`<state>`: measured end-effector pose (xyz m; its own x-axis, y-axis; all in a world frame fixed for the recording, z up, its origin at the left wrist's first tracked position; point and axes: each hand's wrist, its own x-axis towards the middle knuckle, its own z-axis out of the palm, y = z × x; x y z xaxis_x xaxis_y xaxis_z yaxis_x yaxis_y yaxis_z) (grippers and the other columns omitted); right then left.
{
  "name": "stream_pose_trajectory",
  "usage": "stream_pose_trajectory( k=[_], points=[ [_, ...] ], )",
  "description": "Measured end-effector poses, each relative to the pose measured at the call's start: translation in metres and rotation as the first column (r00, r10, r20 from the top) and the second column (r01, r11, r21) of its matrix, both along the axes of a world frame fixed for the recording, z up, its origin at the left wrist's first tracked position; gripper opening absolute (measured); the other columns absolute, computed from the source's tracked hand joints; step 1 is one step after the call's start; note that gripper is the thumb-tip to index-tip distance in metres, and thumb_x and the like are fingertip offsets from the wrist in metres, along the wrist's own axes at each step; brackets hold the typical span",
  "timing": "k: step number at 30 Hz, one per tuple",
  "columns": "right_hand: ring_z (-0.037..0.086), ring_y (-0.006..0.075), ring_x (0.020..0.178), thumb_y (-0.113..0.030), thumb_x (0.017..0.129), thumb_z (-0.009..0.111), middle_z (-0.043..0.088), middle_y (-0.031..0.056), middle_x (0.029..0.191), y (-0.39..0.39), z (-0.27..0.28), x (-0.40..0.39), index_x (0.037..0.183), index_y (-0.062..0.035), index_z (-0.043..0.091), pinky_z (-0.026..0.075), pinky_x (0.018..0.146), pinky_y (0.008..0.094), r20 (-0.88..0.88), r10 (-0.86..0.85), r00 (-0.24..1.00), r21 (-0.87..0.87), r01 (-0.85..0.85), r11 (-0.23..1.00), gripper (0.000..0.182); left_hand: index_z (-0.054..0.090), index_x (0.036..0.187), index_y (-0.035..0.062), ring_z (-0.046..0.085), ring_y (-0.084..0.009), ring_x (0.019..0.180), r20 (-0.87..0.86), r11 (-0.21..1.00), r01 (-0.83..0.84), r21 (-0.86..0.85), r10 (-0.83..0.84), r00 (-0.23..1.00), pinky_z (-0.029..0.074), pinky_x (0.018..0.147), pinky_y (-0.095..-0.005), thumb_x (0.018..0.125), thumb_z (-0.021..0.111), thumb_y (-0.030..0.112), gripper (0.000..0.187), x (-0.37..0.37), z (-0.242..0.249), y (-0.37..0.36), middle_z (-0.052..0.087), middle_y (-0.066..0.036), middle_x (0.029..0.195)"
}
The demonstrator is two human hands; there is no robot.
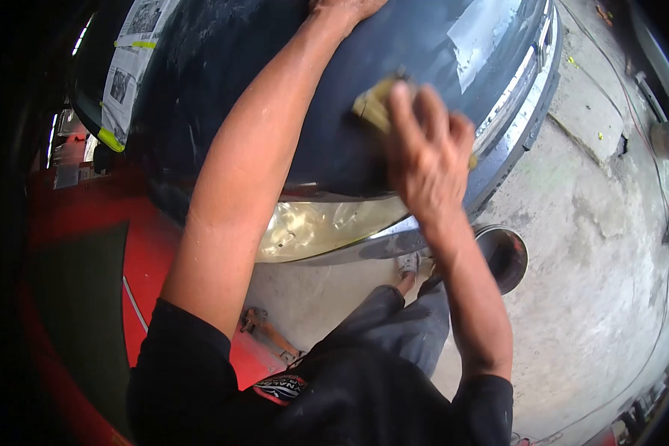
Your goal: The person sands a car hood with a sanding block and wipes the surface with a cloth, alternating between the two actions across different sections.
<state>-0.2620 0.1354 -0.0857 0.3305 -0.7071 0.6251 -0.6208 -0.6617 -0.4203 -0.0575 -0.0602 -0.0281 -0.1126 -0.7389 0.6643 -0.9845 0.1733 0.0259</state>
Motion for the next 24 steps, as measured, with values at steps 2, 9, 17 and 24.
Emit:
stream_pose_trajectory(
  k=[2,9,17,24],
  points=[
    [0.061,0.0357,0.11,-0.013,0.092,0.074,0.061,0.02,0.136,-0.003,0.001,0.006,0.148,-0.0094,0.059,0.045,0.097,0.0462,0.02,-0.132,0.991,0.034,0.131,0.991,0.058,0.069,0.132,0.0009,0.058,-0.0401,0.13,0.027,1.0,-0.009,-0.022,0.01,1.0,0.046,0.113,-0.0494,0.098,0.067,0.035,0.048,-0.001,-0.003,0.004,0.065,-0.022,0.133],
    [0.057,0.033,0.105,-0.017,0.09,0.076,0.062,0.0142,0.144,0.046,-0.012,0.015,0.144,-0.0169,0.064,0.049,0.092,0.0446,0.021,0.023,1.0,-0.001,-0.023,1.0,0.056,0.07,0.128,0.0017,0.059,-0.0399,0.127,0.064,0.997,-0.02,-0.069,0.024,0.998,0.047,0.111,-0.0497,0.097,0.067,0.035,0.045,0.002,-0.007,-0.008,0.067,-0.023,0.13],
    [0.056,0.0355,0.109,-0.013,0.086,0.075,0.06,0.016,0.151,0.105,-0.042,-0.006,0.137,-0.0178,0.072,0.049,0.096,0.0446,-0.071,0.107,0.992,0.049,-0.104,0.993,0.052,0.07,0.127,0.0035,0.059,-0.0403,0.127,0.059,1.0,-0.018,-0.004,0.018,0.998,0.046,0.112,-0.0505,0.098,0.065,0.038,0.045,0.001,-0.002,-0.01,0.067,-0.023,0.13],
    [0.058,0.0369,0.115,-0.011,0.087,0.077,0.058,0.0186,0.148,0.075,0.004,0.015,0.148,-0.0124,0.062,0.046,0.101,0.046,-0.148,0.182,0.972,0.118,-0.165,0.979,0.064,0.069,0.129,0.0036,0.056,-0.0392,0.133,0.035,0.999,-0.008,0.05,0.006,0.999,0.044,0.114,-0.05,0.1,0.063,0.039,0.046,-0.002,-0.001,-0.006,0.065,-0.022,0.137]
  ],
)
